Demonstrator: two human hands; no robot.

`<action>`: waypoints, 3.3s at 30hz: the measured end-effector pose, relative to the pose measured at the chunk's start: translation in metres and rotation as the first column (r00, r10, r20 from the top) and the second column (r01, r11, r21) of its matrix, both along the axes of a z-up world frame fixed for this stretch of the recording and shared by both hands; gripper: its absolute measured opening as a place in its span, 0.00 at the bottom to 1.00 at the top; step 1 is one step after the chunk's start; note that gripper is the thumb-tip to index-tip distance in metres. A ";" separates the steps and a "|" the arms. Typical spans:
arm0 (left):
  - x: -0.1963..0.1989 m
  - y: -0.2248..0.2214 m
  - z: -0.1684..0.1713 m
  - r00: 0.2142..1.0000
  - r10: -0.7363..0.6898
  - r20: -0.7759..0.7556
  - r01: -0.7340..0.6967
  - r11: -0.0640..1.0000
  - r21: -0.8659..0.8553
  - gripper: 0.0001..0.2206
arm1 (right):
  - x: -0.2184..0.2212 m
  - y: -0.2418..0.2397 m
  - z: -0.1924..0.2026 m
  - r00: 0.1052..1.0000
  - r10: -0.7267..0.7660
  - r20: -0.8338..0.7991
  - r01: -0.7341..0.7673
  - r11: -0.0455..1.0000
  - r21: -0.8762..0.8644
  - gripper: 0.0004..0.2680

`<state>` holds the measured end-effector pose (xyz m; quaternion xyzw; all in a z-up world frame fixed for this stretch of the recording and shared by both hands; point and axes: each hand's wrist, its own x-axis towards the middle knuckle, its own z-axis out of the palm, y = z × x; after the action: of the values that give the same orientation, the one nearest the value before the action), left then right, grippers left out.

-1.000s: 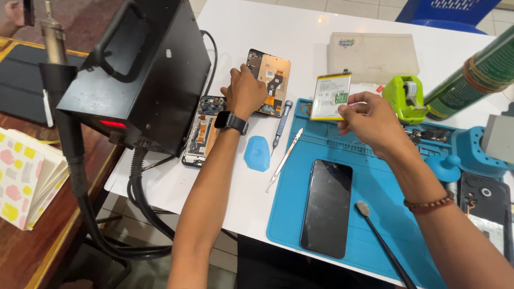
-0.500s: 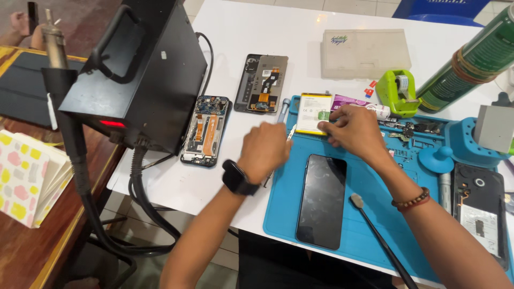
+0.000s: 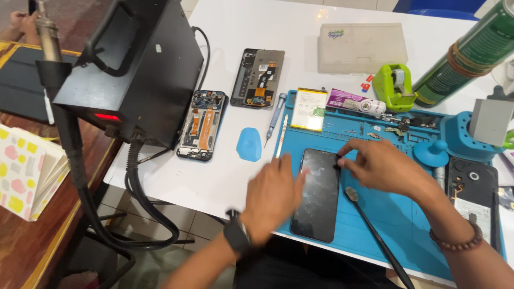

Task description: The person uses a blue suction cup to separate the screen from the smartphone body, then wipes the screen with a blue cloth. They handle the phone's internal components, including the battery and motherboard, and compare parts from another disassembled phone. The person continues to manipulate the phone and its components on a blue mat.

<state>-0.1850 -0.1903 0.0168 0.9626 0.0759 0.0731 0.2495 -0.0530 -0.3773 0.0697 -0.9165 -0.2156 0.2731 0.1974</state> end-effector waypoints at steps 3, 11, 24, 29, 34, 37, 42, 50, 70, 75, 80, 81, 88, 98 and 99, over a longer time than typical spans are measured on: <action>-0.028 -0.029 0.008 0.998 -0.020 -0.054 0.020 1.000 -0.002 0.27 | -0.014 -0.019 0.001 0.975 0.203 0.085 -0.183 0.963 -0.198 0.14; -0.026 -0.042 0.012 0.996 0.083 -0.028 -0.087 0.973 -0.216 0.30 | -0.043 -0.053 -0.004 0.989 0.030 -0.145 -0.054 0.984 -0.168 0.20; -0.017 -0.060 0.032 0.934 -0.008 0.356 0.176 0.880 -0.441 0.16 | -0.037 -0.076 0.012 0.949 -0.087 0.302 0.092 0.996 -0.004 0.17; -0.005 -0.053 0.043 0.837 -0.097 0.539 0.253 0.941 -0.223 0.11 | -0.015 -0.076 0.024 0.849 0.022 0.528 -0.360 0.757 0.546 0.24; 0.011 -0.042 0.052 0.775 -0.209 0.597 0.310 0.948 -0.071 0.11 | 0.002 -0.072 0.020 0.868 0.064 0.493 -0.368 0.750 0.550 0.16; 0.021 -0.033 0.052 0.728 -0.297 0.618 0.352 0.935 0.034 0.13 | 0.009 -0.077 0.013 0.867 0.053 0.495 -0.377 0.720 0.583 0.15; 0.049 -0.016 0.051 0.576 -0.494 0.651 0.437 0.859 0.265 0.11 | 0.013 -0.082 0.006 0.820 -0.023 0.572 -0.391 0.706 0.590 0.16; 0.093 -0.005 0.046 0.330 -0.659 0.676 0.402 0.746 0.531 0.09 | 0.005 -0.080 -0.003 0.668 -0.104 0.736 -0.494 0.678 0.544 0.18; 0.071 -0.019 0.025 0.634 -0.439 0.636 0.695 0.684 -0.221 0.13 | -0.002 -0.098 -0.035 0.919 -0.267 0.289 -0.077 0.598 0.798 0.12; 0.069 -0.027 0.021 0.751 -0.409 0.518 0.652 0.584 -0.484 0.12 | -0.004 -0.101 -0.041 0.926 -0.339 0.169 0.076 0.604 0.793 0.11; 0.071 -0.032 0.027 0.799 -0.358 0.483 0.598 0.547 -0.585 0.08 | -0.005 -0.096 -0.041 0.938 -0.295 0.183 0.059 0.656 0.753 0.11; 0.072 -0.030 0.029 0.807 -0.342 0.481 0.586 0.565 -0.580 0.08 | -0.005 -0.095 -0.040 0.936 -0.304 0.179 0.079 0.676 0.733 0.11; 0.097 0.035 0.044 0.964 -0.042 0.263 0.159 0.883 -0.441 0.07 | -0.002 -0.092 -0.039 0.939 -0.343 -0.037 0.252 0.608 0.753 0.12; 0.095 0.055 0.027 0.992 -0.080 -0.093 0.060 0.977 -0.206 0.09 | 0.005 -0.082 -0.050 0.823 -0.423 -0.380 0.564 0.522 0.640 0.11; 0.096 0.055 0.025 0.993 -0.034 -0.111 0.013 0.982 -0.187 0.09 | 0.006 -0.079 -0.053 0.818 -0.389 -0.425 0.574 0.490 0.656 0.11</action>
<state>-0.0891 -0.1355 0.0415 0.9386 0.0852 0.0079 0.3342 -0.0469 -0.4567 0.0164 -0.7322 -0.0197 0.1893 0.6539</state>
